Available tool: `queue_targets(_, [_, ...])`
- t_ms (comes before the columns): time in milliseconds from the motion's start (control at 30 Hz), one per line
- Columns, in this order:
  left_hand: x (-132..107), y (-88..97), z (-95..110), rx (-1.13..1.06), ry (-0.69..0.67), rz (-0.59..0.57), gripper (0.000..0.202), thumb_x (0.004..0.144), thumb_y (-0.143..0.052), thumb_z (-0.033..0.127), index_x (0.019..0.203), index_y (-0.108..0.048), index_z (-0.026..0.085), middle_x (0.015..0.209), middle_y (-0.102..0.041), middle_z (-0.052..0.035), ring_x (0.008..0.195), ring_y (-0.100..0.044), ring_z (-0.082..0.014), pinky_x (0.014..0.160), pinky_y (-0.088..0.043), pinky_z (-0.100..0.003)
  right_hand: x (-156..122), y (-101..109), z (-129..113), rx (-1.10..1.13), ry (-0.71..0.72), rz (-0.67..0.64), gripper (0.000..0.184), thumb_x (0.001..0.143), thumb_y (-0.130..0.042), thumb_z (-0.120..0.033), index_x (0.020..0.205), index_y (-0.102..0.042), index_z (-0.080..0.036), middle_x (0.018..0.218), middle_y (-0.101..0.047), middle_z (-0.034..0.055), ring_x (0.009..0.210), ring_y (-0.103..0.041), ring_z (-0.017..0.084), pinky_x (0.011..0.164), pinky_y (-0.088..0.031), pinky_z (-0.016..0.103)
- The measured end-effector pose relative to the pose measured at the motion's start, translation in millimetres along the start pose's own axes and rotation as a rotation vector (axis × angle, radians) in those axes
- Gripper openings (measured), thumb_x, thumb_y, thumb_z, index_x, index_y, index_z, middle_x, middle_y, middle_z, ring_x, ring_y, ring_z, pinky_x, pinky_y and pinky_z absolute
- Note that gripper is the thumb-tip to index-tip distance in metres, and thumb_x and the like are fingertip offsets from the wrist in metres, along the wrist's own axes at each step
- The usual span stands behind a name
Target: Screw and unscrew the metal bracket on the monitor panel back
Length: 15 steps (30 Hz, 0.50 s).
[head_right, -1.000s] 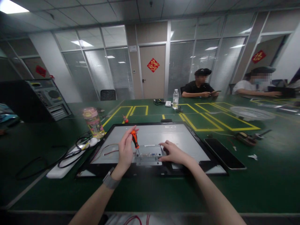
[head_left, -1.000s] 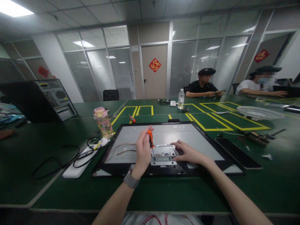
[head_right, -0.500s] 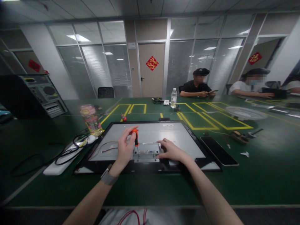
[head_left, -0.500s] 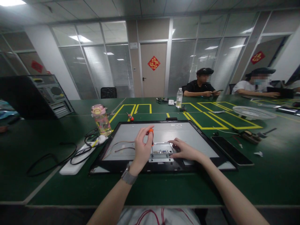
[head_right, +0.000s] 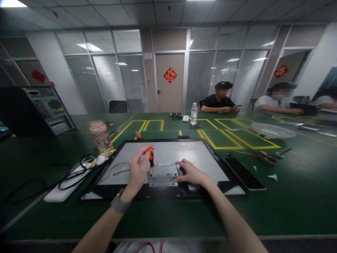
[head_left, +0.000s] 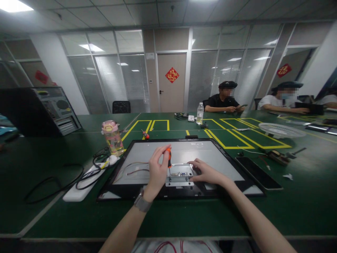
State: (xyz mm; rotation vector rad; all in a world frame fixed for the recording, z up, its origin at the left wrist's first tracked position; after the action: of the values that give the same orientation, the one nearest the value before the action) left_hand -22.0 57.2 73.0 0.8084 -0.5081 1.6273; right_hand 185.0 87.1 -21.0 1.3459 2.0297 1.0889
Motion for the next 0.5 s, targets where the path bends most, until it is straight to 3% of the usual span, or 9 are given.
queue_targets(133, [2, 3.3, 3, 0.033, -0.041, 0.045, 0.016, 0.089, -0.059, 0.024, 0.097, -0.072, 0.020, 0.086, -0.062, -0.0034, 0.080, -0.059, -0.0159, 0.076, -0.049, -0.028, -1, 0, -1, 0.009, -0.008, 0.001, 0.065, 0.074, -0.078, -0.040, 0.132, -0.056, -0.022, 0.110, -0.054, 0.0066, 0.100, -0.058, 0.025, 0.091, -0.048, 0.036])
queue_targets(333, [1, 0.7, -6, -0.033, 0.019, 0.004, 0.028, 0.095, -0.045, 0.022, 0.109, -0.070, 0.021, 0.105, -0.068, -0.0081, 0.099, -0.062, -0.0197, 0.088, -0.049, -0.033, -3, 1, -4, 0.007, -0.046, -0.014, 0.063, 0.075, -0.075, -0.037, 0.132, -0.055, -0.020, 0.113, -0.055, 0.0078, 0.103, -0.057, 0.026, 0.093, -0.047, 0.036])
queue_targets(500, [4, 3.6, -5, 0.013, 0.019, 0.016, 0.018, 0.090, -0.057, 0.024, 0.100, -0.072, 0.021, 0.090, -0.064, -0.0043, 0.085, -0.060, -0.0169, 0.079, -0.049, -0.028, -4, 1, -4, 0.011, -0.054, -0.024, 0.065, 0.076, -0.075, -0.038, 0.135, -0.053, -0.019, 0.116, -0.053, 0.0087, 0.105, -0.057, 0.026, 0.096, -0.046, 0.036])
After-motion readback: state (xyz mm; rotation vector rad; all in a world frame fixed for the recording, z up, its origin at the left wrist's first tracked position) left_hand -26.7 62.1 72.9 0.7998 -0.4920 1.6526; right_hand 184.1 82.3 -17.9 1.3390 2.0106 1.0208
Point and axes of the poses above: each hand's wrist, its own x-axis towards the middle knuckle, its own y-axis out of the back of the hand, z = x × y, the point moved 8 cm from there along x, towards the middle knuckle
